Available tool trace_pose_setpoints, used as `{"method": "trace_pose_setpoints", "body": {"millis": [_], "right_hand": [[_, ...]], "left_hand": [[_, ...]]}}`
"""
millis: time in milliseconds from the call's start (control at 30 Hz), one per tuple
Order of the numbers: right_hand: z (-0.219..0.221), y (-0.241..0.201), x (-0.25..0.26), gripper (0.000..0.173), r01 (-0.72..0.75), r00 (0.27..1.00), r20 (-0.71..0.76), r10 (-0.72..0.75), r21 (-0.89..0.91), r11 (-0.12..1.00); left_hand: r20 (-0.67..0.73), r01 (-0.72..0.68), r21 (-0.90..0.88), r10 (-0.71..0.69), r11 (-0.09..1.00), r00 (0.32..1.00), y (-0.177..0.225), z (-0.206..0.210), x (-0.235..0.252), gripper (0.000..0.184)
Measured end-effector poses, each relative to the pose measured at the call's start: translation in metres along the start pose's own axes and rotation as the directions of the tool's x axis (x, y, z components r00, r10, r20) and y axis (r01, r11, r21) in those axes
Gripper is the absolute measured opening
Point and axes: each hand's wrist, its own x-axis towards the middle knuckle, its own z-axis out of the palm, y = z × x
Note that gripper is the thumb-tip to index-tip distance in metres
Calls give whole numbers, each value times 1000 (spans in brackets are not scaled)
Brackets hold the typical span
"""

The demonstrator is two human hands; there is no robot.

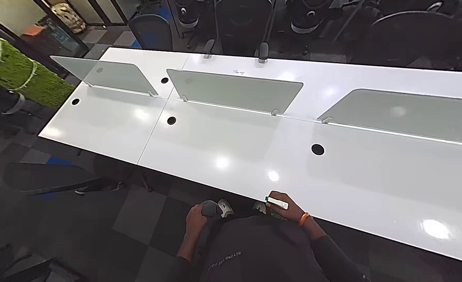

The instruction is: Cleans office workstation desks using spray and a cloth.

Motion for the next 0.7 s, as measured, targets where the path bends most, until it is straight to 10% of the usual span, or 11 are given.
{"method": "trace_pose_setpoints", "body": {"millis": [133,367,500,700], "right_hand": [[-50,17,-54,29,-250,915,-320,244,25,968],[-140,55,-121,37,-346,511,-805,302,128,929],[-172,88,-141,43,-355,292,-912,287,175,918],[-199,122,-158,44,-288,165,-940,299,244,926]], "left_hand": [[-4,-8,55,8,998,1000,23,-2,-2,34],[-24,-65,77,67,995,997,71,6,-4,35],[-55,-61,50,63,997,996,93,11,-11,37],[-127,-100,-43,94,994,987,119,17,-19,39]]}}
